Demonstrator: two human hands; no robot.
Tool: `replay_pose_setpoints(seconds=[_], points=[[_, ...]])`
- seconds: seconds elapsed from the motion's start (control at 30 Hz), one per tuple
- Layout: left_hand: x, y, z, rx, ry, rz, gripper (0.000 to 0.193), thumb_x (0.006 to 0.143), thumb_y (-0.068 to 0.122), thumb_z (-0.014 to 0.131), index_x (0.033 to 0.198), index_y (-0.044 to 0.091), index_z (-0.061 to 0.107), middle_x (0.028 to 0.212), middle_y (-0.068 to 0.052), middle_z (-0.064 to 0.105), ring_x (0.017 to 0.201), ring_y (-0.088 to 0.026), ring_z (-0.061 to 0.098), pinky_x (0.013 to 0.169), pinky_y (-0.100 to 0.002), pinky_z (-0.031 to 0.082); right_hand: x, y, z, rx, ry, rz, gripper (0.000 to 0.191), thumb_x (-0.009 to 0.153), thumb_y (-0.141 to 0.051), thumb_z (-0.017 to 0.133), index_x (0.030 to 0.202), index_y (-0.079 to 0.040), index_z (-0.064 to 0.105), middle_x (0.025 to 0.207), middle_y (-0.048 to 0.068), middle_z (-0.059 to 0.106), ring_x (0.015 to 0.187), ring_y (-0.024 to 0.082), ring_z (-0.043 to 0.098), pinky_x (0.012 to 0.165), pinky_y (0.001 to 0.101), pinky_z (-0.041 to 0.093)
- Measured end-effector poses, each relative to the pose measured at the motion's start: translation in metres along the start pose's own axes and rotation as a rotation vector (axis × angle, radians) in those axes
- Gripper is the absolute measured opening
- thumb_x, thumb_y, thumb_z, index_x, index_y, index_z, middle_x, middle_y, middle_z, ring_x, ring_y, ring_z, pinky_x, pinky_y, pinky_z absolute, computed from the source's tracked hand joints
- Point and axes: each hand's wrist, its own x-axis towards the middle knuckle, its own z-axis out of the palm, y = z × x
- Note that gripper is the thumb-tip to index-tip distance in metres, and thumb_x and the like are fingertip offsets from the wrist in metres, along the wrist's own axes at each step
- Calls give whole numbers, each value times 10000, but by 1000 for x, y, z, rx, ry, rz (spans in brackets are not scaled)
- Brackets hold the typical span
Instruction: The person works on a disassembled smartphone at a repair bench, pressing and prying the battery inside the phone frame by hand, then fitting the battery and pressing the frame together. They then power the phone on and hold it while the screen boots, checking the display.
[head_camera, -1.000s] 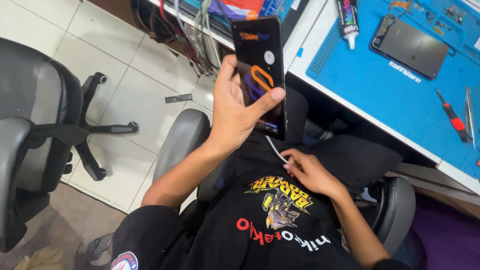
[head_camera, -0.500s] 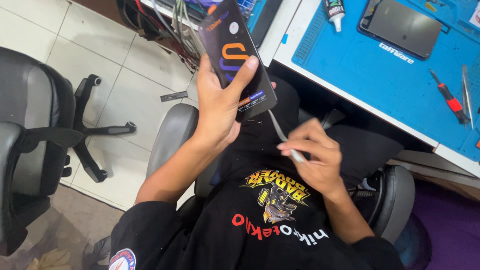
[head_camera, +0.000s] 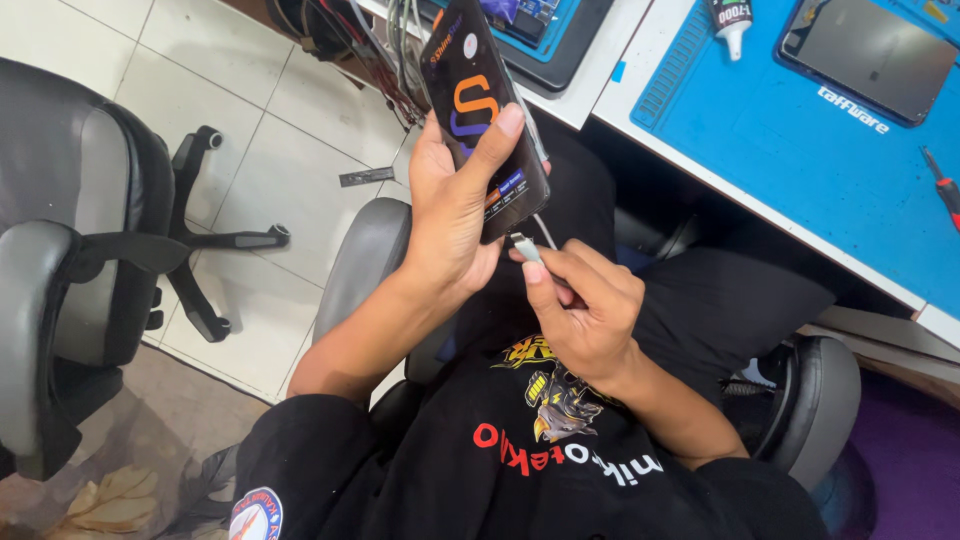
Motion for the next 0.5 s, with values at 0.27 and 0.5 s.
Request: replay_pose_setpoints(seconds=[0.27, 0.5], points=[[-2, 4, -4, -54, -13, 134, 433, 948, 25, 767, 1285, 30, 494, 1072, -71, 634, 890, -130, 660, 786, -305, 583, 1, -10, 11, -53, 52, 17, 64, 977, -20, 720, 1024, 1, 758, 625, 1, 434, 505, 61, 373, 488, 257, 280], [-10, -5, -6, 42, -59, 307, 528, 976, -13, 801, 1358, 22, 438, 1166, -76, 595, 1030, -132, 621, 931, -295, 544, -3, -14, 4, -41, 52, 39, 43, 963, -35, 727, 953, 2, 747, 610, -2, 439, 497, 58, 368, 489, 265, 264]])
